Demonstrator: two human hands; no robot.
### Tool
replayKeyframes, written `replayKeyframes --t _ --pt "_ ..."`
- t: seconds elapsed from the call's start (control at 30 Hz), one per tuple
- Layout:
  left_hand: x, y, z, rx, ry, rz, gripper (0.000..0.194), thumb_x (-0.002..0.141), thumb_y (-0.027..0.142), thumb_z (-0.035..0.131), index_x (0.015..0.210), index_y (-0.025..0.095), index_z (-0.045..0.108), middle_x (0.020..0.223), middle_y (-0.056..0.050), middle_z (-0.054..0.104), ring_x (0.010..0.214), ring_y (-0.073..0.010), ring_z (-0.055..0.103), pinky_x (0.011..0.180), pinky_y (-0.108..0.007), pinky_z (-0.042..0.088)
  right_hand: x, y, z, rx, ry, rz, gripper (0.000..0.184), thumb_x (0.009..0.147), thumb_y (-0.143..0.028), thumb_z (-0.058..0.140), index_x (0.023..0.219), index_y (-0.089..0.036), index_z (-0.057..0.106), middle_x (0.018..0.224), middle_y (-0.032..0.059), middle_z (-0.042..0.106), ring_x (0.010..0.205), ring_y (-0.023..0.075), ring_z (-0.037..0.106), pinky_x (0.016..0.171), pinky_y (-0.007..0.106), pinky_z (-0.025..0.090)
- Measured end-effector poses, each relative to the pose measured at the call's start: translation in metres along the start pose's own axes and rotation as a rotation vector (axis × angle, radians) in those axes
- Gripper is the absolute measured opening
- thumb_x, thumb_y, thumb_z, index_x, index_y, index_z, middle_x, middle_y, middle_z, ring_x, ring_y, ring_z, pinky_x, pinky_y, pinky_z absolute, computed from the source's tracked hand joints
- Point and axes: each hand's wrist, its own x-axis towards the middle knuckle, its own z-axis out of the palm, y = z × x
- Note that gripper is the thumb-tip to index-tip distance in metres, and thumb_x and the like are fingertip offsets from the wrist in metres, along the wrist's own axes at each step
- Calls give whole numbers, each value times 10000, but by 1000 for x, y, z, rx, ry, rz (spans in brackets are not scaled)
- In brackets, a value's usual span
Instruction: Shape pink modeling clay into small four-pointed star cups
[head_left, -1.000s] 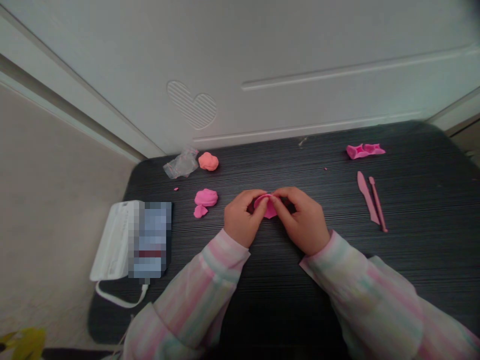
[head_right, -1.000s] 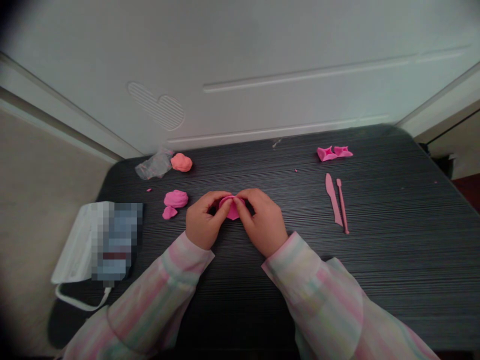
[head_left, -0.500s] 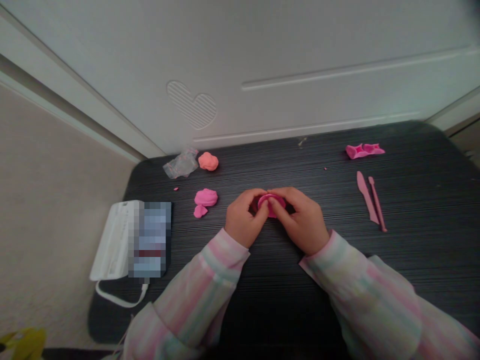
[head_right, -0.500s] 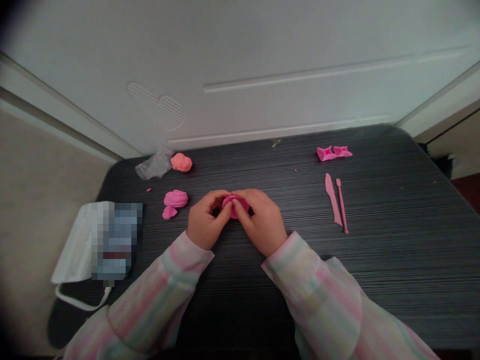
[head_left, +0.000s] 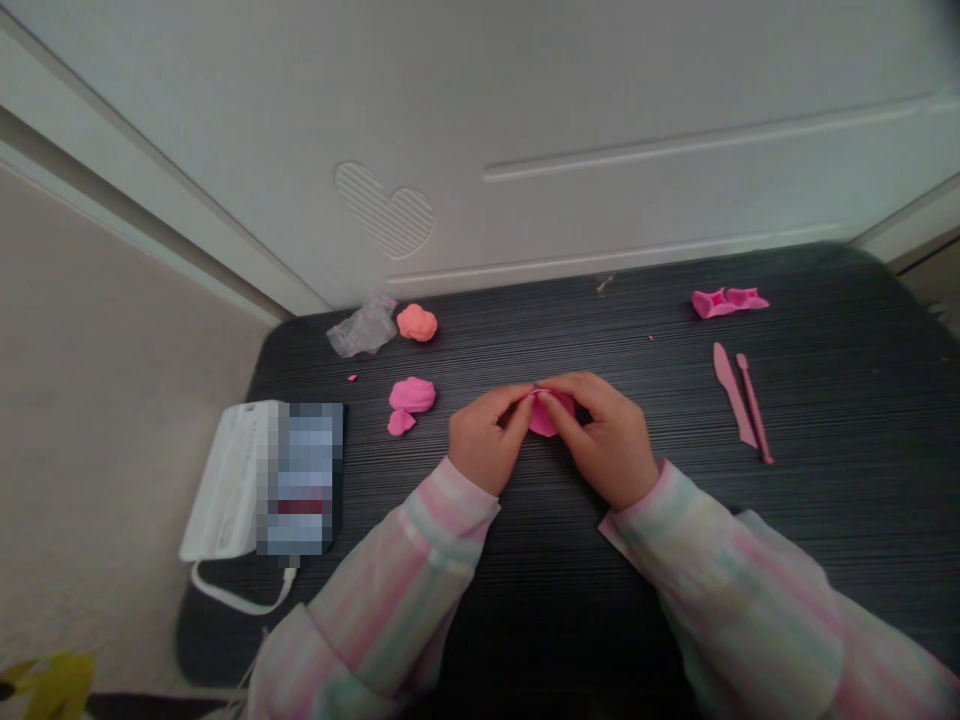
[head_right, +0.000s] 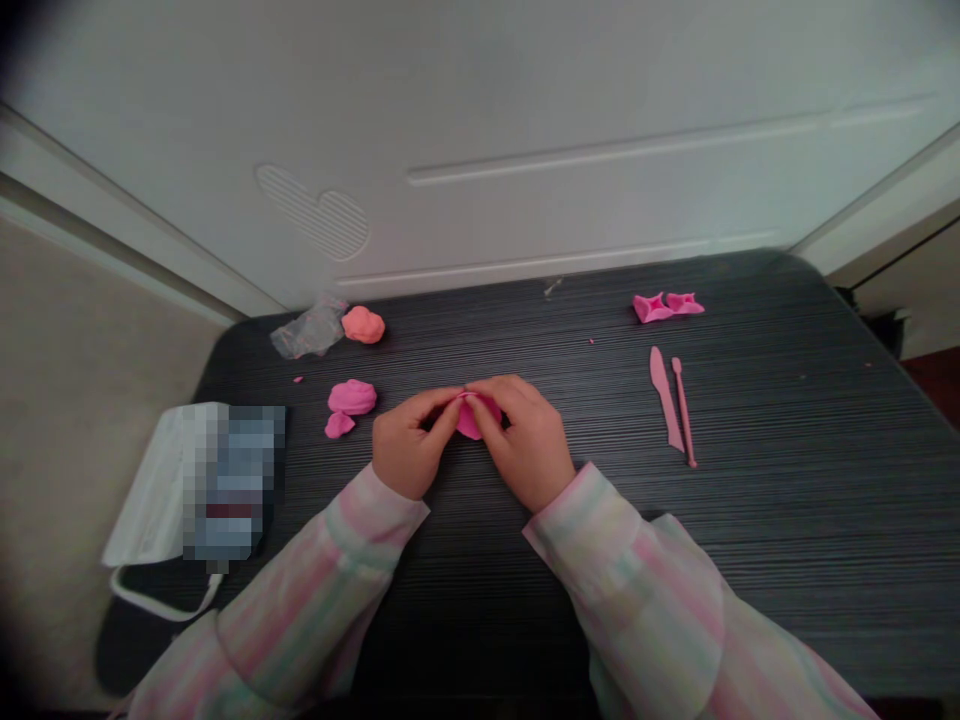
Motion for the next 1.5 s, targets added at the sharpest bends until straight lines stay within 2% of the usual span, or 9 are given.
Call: replayKeyframes --t 0.13,0.27,0.43,0.63,0.77,0.9,1.1,1.3,1.5 --pt "0 0 0 4 -17 12 166 763 190 493 853 149 627 836 -25 676 747 -105 610 725 -201 466 0 0 0 -11 5 7 86 761 -169 502 770 -185 586 745 19 622 700 125 560 658 259 446" --pt "1 1 0 -57 -33 -57 242 749 251 521 943 123 587 804 -34 670 647 -96 605 615 -187 475 -1 0 0 5 46 32 85 766 -175 502 798 -172 580 763 25 615 703 120 555 648 246 443" --pt "1 2 -2 45 -23 -13 149 754 226 511 786 151 636 736 -15 669 623 -99 589 604 -199 454 -2 -1 0 17 43 28 100 763 -203 510 828 -179 581 767 19 618 693 121 553 641 250 442" --pt "1 0 -2 41 -35 1 145 761 210 502 793 167 637 768 -6 677 692 -105 604 668 -204 463 -2 -1 -1 11 -1 32 104 755 -201 517 835 -177 579 737 13 605 644 112 538 606 245 439" --pt "2 0 -1 34 -11 -41 180 753 253 515 855 161 630 805 -18 676 691 -113 608 653 -213 470 -2 -1 -1 0 32 32 86 764 -209 507 800 -180 579 745 16 613 666 116 544 612 245 436" --pt "2 1 -1 62 -46 -18 156 757 248 511 793 175 644 761 -8 678 675 -113 605 656 -224 469 -2 -1 0 -1 50 36 81 762 -195 503 805 -189 571 744 12 610 671 120 547 612 253 438" --pt "0 1 -2 82 -21 13 158 761 246 507 769 174 647 743 -10 679 660 -110 601 677 -230 470 -2 -2 0 0 42 31 72 750 -177 511 795 -183 567 741 13 604 661 117 541 605 252 436" --pt "2 2 -1 76 -22 -37 172 733 262 540 825 158 643 782 -26 676 682 -122 598 669 -240 474 -1 -1 0 -18 81 53 69 745 -186 513 794 -184 562 733 16 599 654 123 538 601 260 439" --pt "1 1 -2 95 -21 6 152 759 246 507 751 180 644 725 -5 673 656 -111 593 670 -234 466 -1 -3 -1 -8 63 52 78 751 -185 493 798 -197 555 734 13 595 649 127 537 601 272 442"
